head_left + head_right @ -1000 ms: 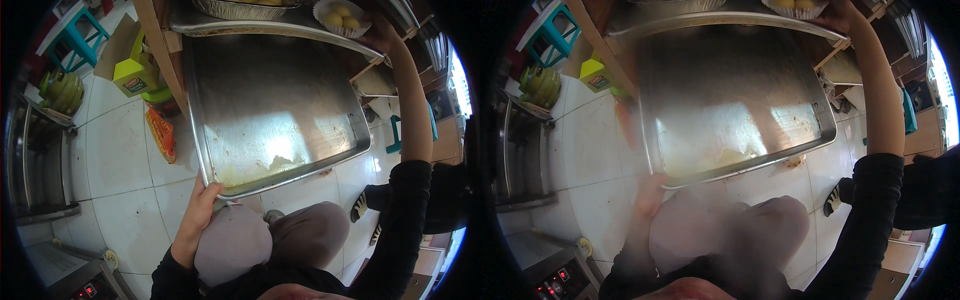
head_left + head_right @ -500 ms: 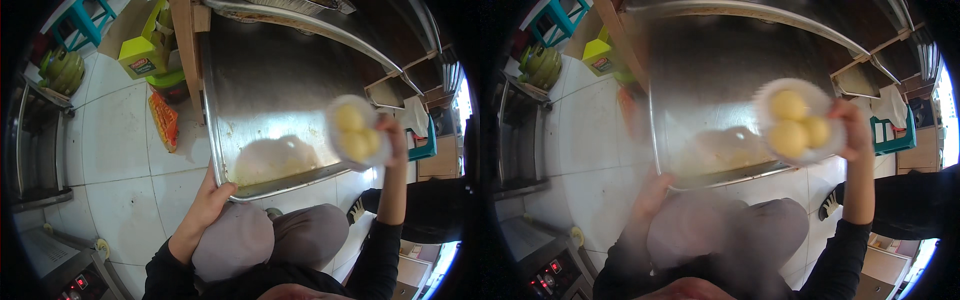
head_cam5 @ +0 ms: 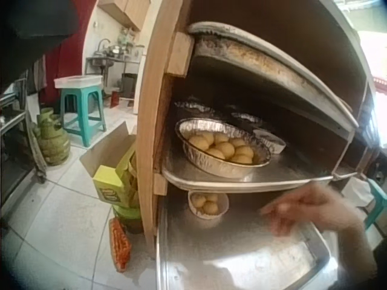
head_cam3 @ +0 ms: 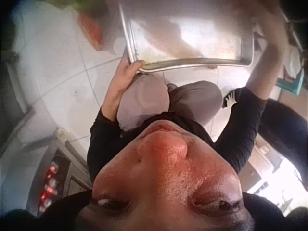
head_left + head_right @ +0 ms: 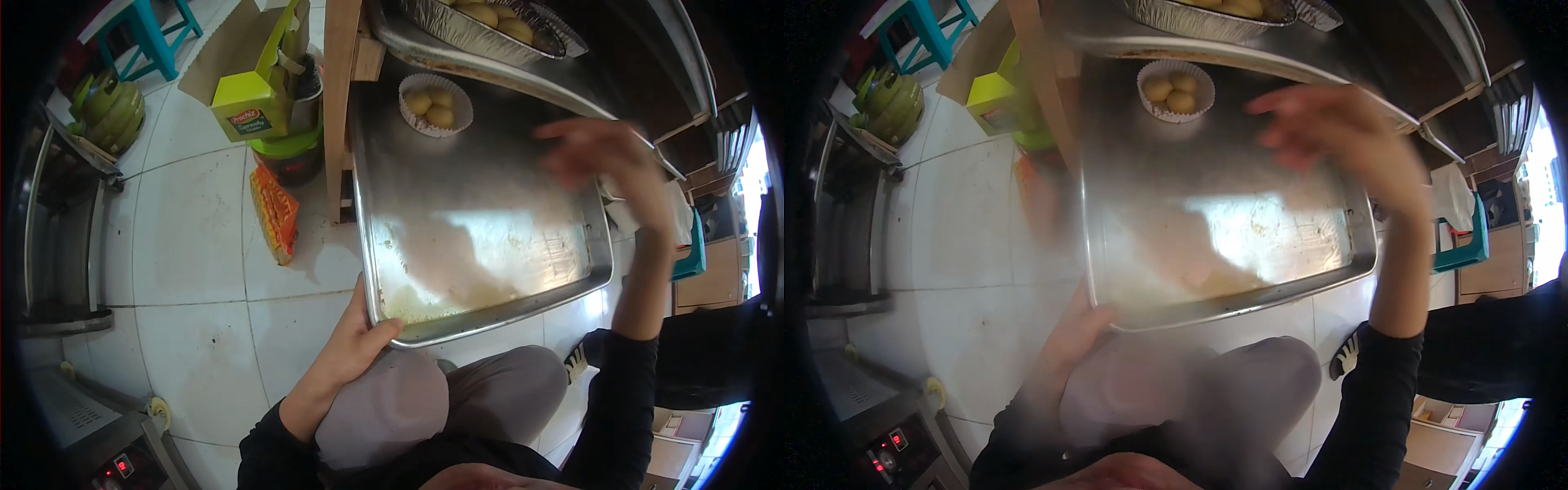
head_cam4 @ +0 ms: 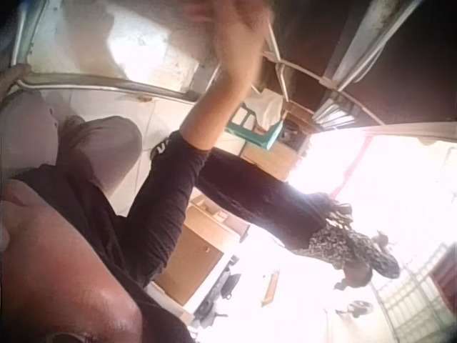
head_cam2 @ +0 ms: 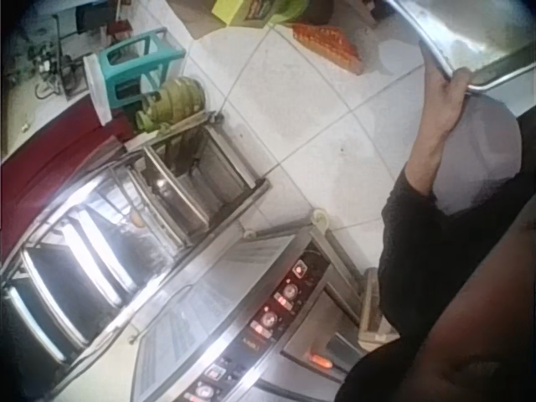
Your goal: The person shapes dough balls by hand, arranges them in paper liners, and places the liners onto a metal baking tray. The person then rolls out dough on the counter using a rolling pin before holding a small plastic board.
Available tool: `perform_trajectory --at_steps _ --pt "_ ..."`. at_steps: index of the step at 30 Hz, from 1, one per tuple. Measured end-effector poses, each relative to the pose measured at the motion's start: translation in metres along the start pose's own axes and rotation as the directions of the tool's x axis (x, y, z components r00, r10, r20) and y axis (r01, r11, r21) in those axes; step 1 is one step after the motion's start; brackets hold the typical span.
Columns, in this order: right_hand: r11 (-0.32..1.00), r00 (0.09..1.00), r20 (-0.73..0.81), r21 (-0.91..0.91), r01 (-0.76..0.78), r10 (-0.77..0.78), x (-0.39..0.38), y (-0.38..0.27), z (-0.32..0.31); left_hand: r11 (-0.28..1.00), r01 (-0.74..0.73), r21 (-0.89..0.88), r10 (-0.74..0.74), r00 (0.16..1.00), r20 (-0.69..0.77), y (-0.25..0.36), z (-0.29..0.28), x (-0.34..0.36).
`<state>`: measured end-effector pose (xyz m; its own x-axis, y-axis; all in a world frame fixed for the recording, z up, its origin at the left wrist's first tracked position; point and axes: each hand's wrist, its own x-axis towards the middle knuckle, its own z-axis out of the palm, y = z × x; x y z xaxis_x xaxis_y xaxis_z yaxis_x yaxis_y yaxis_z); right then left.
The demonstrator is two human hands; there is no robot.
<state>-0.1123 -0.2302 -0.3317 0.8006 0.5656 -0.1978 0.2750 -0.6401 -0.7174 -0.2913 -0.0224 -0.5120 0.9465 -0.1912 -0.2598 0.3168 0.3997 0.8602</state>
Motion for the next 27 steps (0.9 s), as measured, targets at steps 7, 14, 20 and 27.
perform_trajectory --at_steps 7,14,20,27 --pt "0.937 0.773 -0.576 0.344 -0.064 0.265 0.074 0.078 -0.146 0.999 -0.042 -0.004 0.042 0.997 0.063 0.007 0.01 0.007" --pt "0.838 0.745 -0.516 0.535 -0.107 0.424 0.122 0.11 -0.165 0.998 -0.06 -0.016 0.061 0.994 0.09 0.002 0.005 0.006" --pt "0.737 0.818 -0.424 0.675 -0.001 0.389 0.107 0.076 -0.139 1.0 -0.008 -0.013 0.009 0.999 0.052 0.007 0.008 0.003" --pt "0.091 0.953 -0.295 0.953 0.289 0.07 0.014 0.089 -0.174 0.999 0.016 -0.05 -0.014 0.999 0.035 0.007 0.017 0.005"
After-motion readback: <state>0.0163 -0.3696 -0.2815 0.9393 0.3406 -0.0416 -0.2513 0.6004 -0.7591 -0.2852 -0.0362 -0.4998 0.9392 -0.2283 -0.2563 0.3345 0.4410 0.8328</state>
